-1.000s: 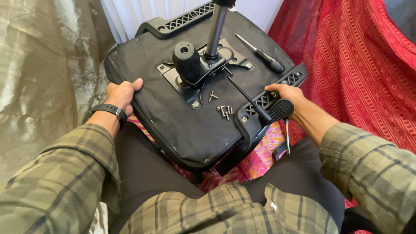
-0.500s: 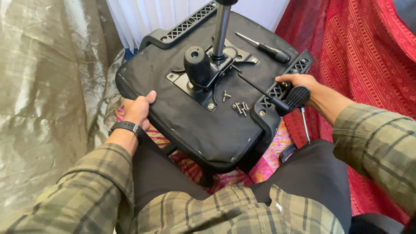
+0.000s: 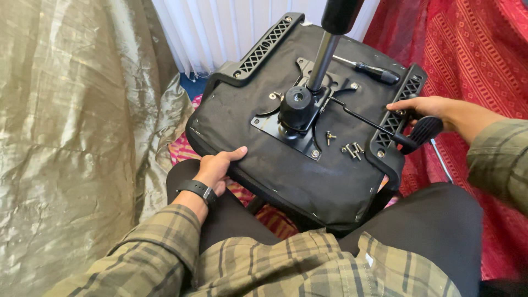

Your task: The person assembles a chair base by attaching a metal bracket to the underside of the seat using a screwdriver. They position the bracket, insert screws, and tighten them while holding the seat steady.

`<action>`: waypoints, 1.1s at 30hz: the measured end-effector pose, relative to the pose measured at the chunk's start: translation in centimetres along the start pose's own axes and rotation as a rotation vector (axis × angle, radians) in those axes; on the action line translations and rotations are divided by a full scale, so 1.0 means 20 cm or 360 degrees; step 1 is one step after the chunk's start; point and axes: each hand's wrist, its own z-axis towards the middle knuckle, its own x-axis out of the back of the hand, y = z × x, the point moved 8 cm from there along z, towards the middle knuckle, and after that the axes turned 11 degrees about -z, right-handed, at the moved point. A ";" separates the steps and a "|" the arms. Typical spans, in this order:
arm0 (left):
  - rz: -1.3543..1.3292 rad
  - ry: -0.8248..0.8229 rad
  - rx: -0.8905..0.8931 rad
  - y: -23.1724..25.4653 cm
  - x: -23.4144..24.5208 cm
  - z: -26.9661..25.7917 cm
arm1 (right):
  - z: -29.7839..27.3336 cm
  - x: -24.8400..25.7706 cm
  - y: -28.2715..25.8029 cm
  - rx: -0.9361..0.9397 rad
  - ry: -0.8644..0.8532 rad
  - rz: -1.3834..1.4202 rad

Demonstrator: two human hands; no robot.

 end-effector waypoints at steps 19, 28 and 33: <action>0.1612 0.0130 -0.0810 0.79 -0.02 0.41 | -1.01 -0.15 -0.63 0.0280 0.1168 -0.1241; 0.1940 0.0087 -0.0975 0.74 -0.07 0.52 | -1.22 -0.62 -0.33 -0.0284 0.0581 -0.1366; 0.2060 0.0109 -0.0972 0.70 -0.08 0.55 | -1.17 -0.57 -0.24 -0.0310 0.0713 -0.1139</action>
